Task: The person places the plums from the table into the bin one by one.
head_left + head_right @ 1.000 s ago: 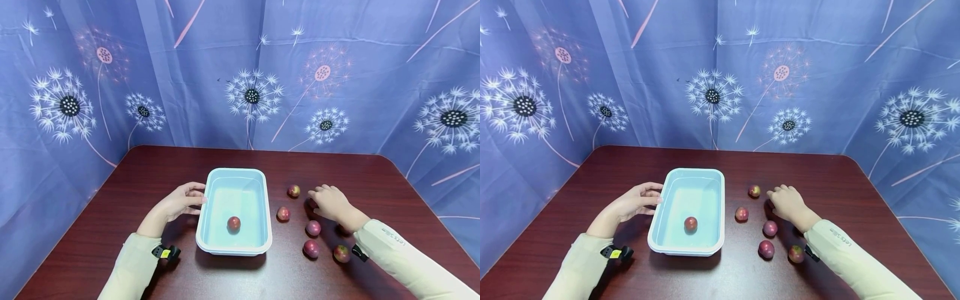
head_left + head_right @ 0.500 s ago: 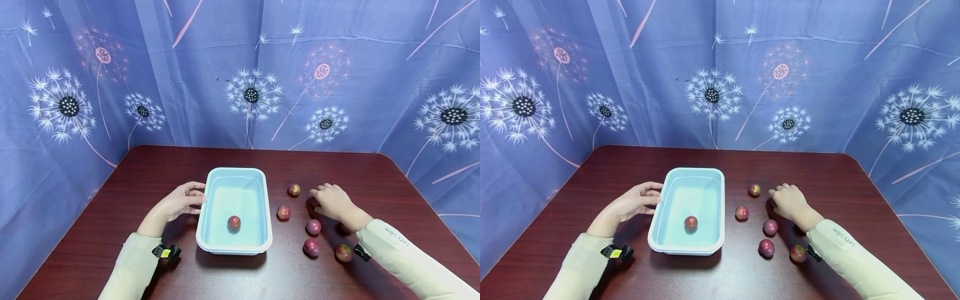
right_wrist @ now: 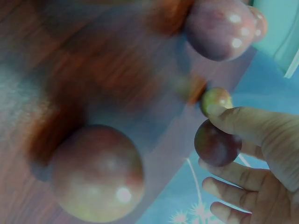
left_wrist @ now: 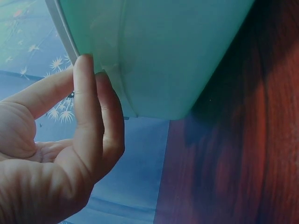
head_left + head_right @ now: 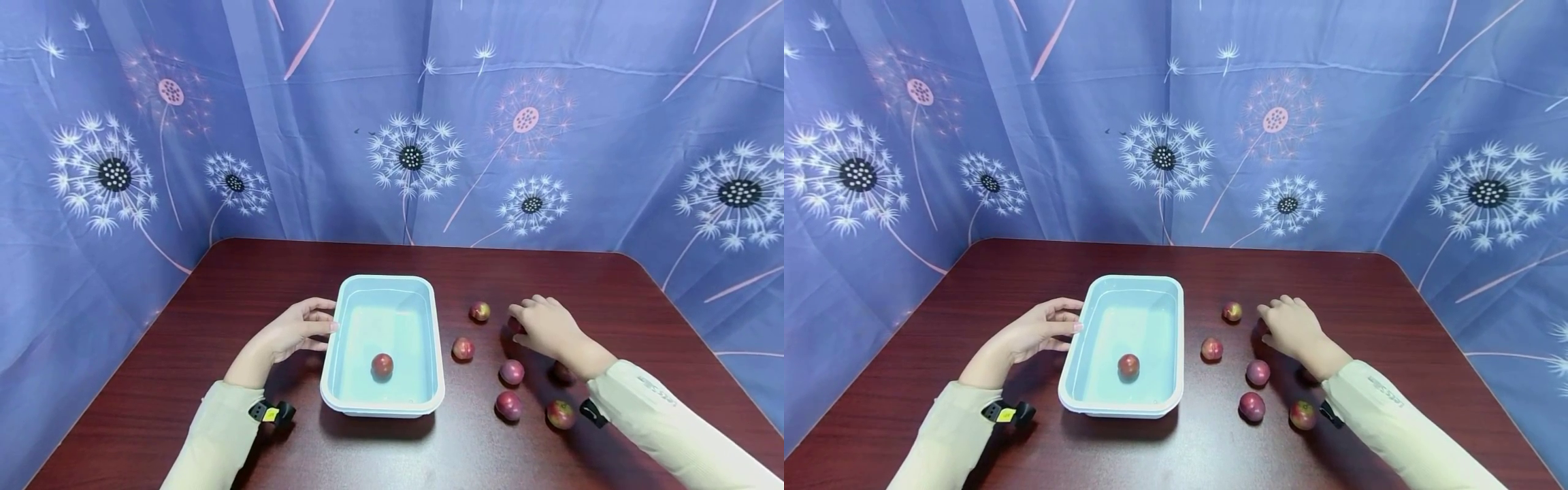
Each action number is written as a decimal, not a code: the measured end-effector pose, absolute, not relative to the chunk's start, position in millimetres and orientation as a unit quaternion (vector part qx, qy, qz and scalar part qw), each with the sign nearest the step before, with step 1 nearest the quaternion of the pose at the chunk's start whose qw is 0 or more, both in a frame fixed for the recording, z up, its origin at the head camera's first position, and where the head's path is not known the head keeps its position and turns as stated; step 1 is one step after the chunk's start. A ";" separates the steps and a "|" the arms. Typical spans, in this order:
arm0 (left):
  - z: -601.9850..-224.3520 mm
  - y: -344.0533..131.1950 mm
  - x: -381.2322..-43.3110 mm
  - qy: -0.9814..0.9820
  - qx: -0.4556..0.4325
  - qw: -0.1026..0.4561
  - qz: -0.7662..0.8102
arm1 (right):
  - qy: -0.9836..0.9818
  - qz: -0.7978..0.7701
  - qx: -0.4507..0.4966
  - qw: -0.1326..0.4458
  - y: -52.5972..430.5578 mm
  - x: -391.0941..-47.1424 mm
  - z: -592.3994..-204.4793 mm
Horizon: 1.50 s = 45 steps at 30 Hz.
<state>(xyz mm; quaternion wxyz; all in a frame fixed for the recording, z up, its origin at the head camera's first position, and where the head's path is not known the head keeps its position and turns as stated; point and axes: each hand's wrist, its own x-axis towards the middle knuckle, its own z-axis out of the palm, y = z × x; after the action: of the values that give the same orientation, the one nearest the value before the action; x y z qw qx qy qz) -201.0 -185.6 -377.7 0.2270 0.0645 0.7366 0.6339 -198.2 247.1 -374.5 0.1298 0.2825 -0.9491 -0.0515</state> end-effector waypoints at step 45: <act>-378.1 -187.0 -201.6 0.735 0.061 0.231 0.634 | -0.925 0.021 0.302 0.230 222.0 -188.1 -337.6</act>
<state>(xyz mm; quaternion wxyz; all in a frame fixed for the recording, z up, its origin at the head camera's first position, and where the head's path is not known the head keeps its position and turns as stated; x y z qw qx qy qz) -201.6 -187.0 -378.1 0.2315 0.0610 0.7351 0.6343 -188.1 222.0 -337.6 0.2305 0.3016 -0.9249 0.0208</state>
